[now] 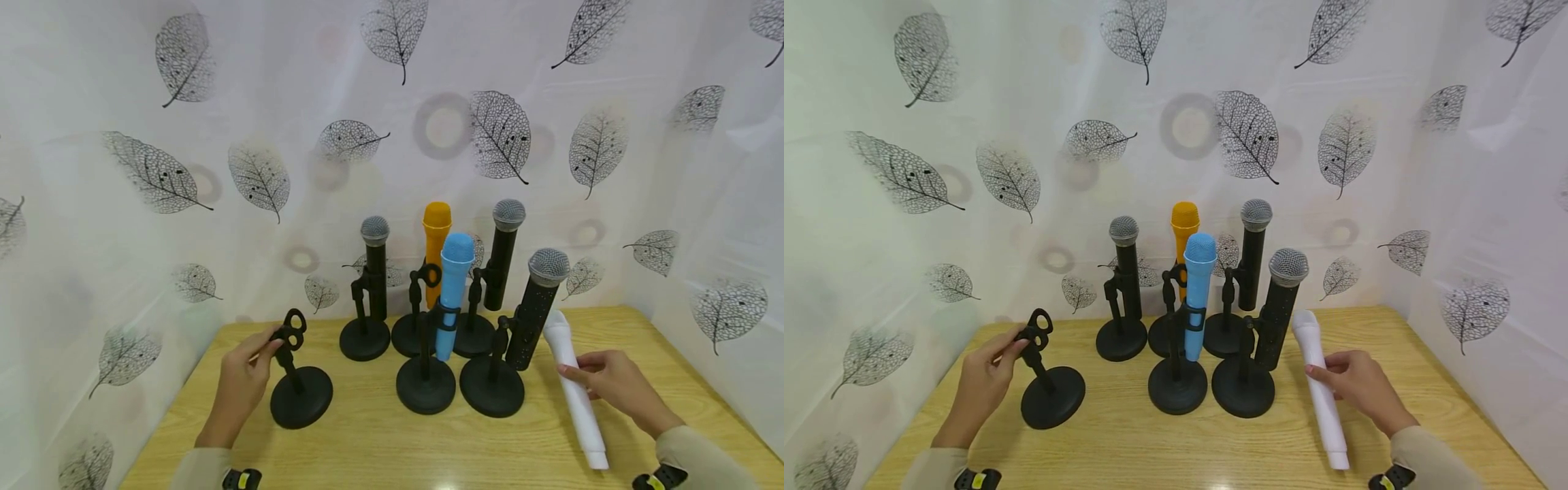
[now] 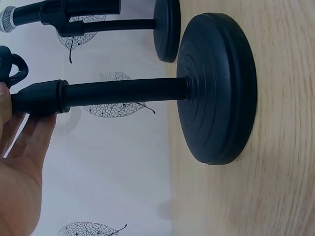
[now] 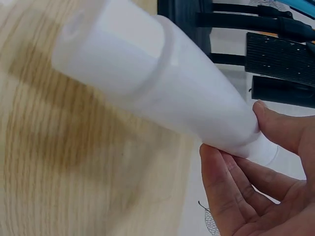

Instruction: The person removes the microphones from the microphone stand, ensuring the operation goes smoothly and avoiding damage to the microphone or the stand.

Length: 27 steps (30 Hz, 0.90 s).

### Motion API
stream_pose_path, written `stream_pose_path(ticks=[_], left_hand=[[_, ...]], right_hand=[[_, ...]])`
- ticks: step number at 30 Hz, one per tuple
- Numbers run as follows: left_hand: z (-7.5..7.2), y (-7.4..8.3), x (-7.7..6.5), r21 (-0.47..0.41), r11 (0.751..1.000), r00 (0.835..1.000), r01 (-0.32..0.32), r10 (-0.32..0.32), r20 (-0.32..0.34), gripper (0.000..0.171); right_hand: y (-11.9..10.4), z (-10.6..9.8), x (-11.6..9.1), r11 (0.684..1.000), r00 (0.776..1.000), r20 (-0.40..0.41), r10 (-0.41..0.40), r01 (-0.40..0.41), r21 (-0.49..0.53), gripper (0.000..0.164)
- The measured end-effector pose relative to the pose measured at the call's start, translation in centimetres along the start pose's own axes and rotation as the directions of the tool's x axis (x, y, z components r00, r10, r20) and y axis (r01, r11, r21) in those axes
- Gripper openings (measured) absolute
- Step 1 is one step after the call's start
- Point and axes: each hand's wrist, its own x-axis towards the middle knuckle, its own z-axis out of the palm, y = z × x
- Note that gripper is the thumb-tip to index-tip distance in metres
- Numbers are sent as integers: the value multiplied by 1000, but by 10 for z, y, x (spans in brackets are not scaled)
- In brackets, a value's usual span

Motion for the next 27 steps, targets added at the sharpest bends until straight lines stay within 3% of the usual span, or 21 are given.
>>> stream_pose_path(ticks=[6, 14, 27], left_hand=[[-1, -6, 2, 24, 1000, 1000, 1, -1, -8, 34], [-2, -13, 2, 12, 998, 998, 62, -62, 5, 32], [-2, -15, 4, 40, 996, 997, 80, -81, 12, 31]], right_hand=[[7, 7, 5, 1000, 999, 33, -4, 4, -2, 66], [14, 14, 11, 999, 997, 61, 43, -43, -1, 61], [17, 20, 16, 996, 997, 57, 59, -55, -71, 60]])
